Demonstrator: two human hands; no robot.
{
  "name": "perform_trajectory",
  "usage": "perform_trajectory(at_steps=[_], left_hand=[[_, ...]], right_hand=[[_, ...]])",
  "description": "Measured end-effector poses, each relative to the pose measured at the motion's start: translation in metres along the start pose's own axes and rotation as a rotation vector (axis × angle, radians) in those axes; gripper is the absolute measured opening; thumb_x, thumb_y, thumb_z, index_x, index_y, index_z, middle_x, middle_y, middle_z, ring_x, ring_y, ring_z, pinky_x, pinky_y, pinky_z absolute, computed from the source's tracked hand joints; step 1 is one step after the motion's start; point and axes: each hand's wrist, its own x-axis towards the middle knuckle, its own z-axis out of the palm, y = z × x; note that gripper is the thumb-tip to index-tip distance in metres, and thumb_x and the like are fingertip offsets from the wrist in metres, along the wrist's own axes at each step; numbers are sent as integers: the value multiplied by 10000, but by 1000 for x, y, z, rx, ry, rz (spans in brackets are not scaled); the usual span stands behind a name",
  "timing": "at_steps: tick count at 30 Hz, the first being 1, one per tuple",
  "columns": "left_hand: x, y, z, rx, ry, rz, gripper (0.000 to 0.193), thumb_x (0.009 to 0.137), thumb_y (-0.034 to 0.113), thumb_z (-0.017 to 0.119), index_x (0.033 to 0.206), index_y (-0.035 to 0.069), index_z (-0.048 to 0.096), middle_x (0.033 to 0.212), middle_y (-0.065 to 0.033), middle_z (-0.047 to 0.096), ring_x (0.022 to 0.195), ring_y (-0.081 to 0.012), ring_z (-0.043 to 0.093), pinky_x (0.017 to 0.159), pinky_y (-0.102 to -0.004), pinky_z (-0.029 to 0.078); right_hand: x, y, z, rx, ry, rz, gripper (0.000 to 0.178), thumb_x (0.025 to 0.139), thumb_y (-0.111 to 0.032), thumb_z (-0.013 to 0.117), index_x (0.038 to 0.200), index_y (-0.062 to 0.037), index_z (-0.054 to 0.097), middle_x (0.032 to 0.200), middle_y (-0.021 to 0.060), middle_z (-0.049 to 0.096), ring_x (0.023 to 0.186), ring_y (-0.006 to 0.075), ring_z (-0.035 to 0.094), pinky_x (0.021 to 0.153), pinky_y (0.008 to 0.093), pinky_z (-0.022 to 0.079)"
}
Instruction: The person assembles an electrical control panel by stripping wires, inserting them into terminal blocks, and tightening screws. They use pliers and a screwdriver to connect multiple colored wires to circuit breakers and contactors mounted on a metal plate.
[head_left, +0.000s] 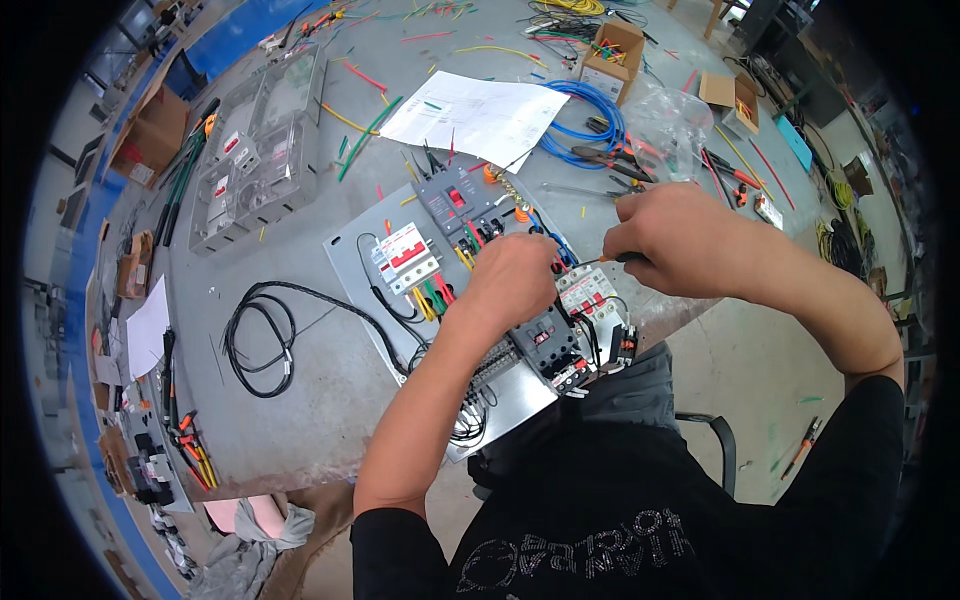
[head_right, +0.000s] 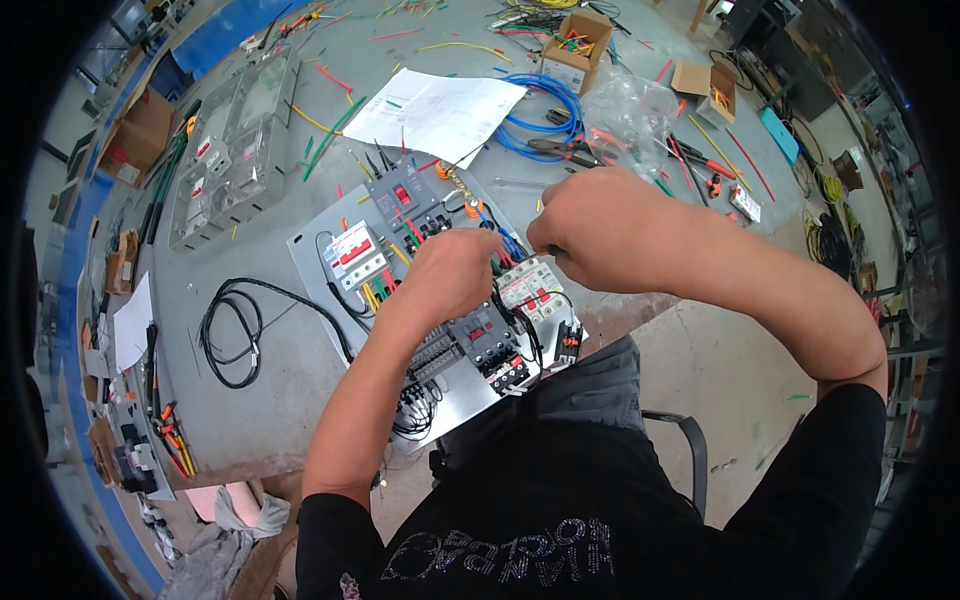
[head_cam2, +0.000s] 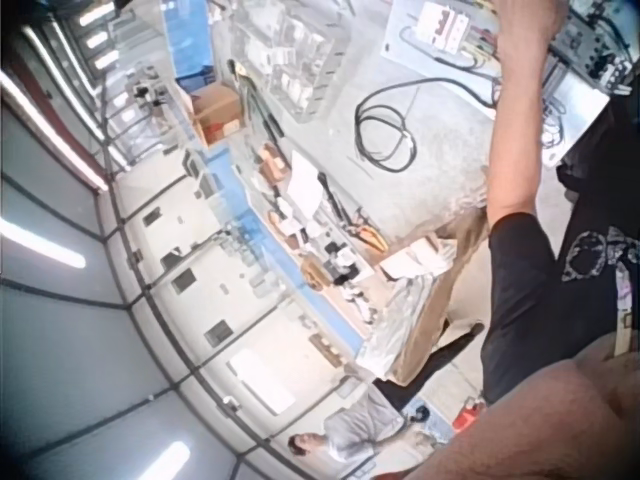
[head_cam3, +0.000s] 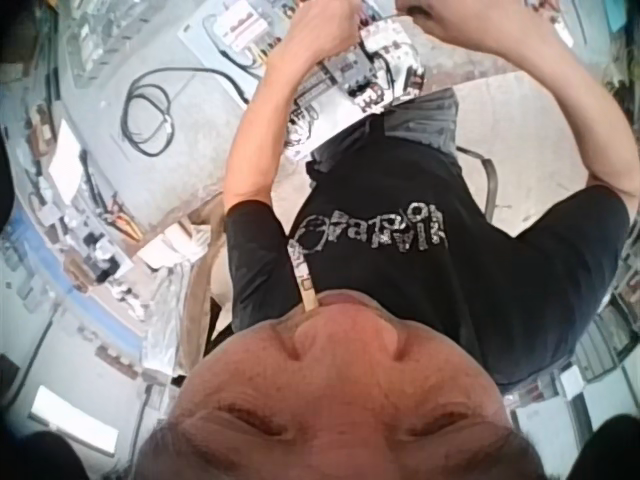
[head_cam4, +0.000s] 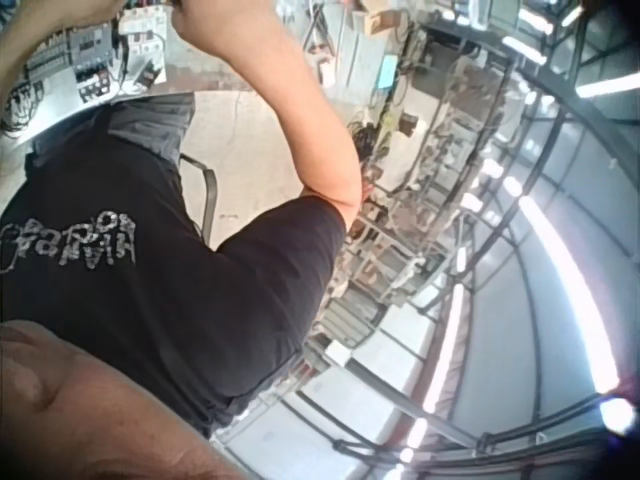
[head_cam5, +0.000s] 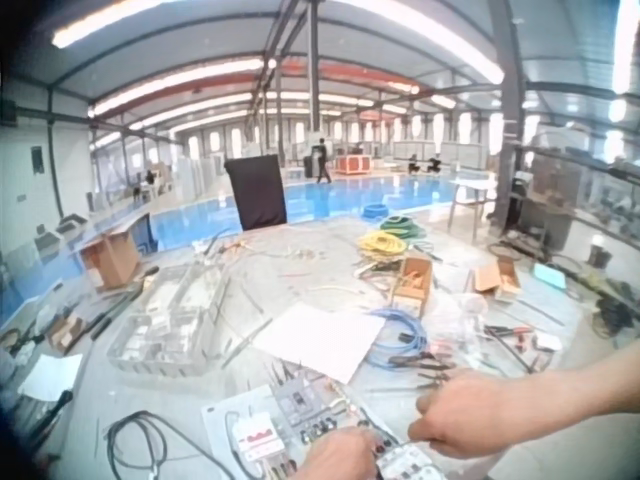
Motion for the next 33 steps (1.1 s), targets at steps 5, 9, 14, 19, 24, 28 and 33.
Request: perform_trajectory(at_steps=[5,9,14,19,24,28,33], left_hand=[[-1,-4,2,-15,1,-4,212,834,11,565,985,-14,713,906,-284,712,911,-478,703,836,-567,551],[0,-4,2,15,-28,-28,322,829,11,572,1091,13,759,941,-277,736,931,-464,720,863,-549,566],[1,-3,1,33,-59,-56,388,830,7,571,1160,31,774,967,-270,753,949,-448,734,884,-537,574],[0,1,-3,37,-55,-46,378,827,7,570,1144,29,775,953,-266,753,939,-444,736,880,-537,574],[2,-1,-4,57,-89,-35,339,816,11,576,1095,26,769,914,-266,743,912,-448,728,859,-551,568],[1,-6,5,39,-25,1,307,814,12,579,1062,24,761,881,-258,736,900,-451,725,844,-559,569],[3,-5,1,57,-73,-39,276,802,49,616,1039,39,756,913,-246,747,915,-443,735,842,-557,579]], right_hand=[[3,-5,-9,-7,-17,-7,161,822,-106,717,959,-72,795,860,157,714,905,372,721,815,498,574],[5,-5,-6,-27,-18,-19,150,825,-109,718,950,-74,791,850,154,709,898,370,721,806,496,574],[5,-10,-11,-38,-41,-5,145,829,-107,712,946,-82,795,847,148,707,901,372,725,796,497,577],[7,-10,-8,-52,-38,-45,171,831,-75,704,989,-57,768,929,150,693,901,390,721,792,508,574],[14,-12,-11,126,12,-129,203,862,-58,708,1059,-10,701,995,171,660,880,410,712,787,532,561],[13,-8,-13,83,-28,-72,199,886,-62,713,1079,-22,679,984,179,660,925,411,705,792,525,552],[15,-18,-18,-37,-107,73,230,891,-94,742,1101,-35,668,949,171,662,951,409,700,798,518,551]])
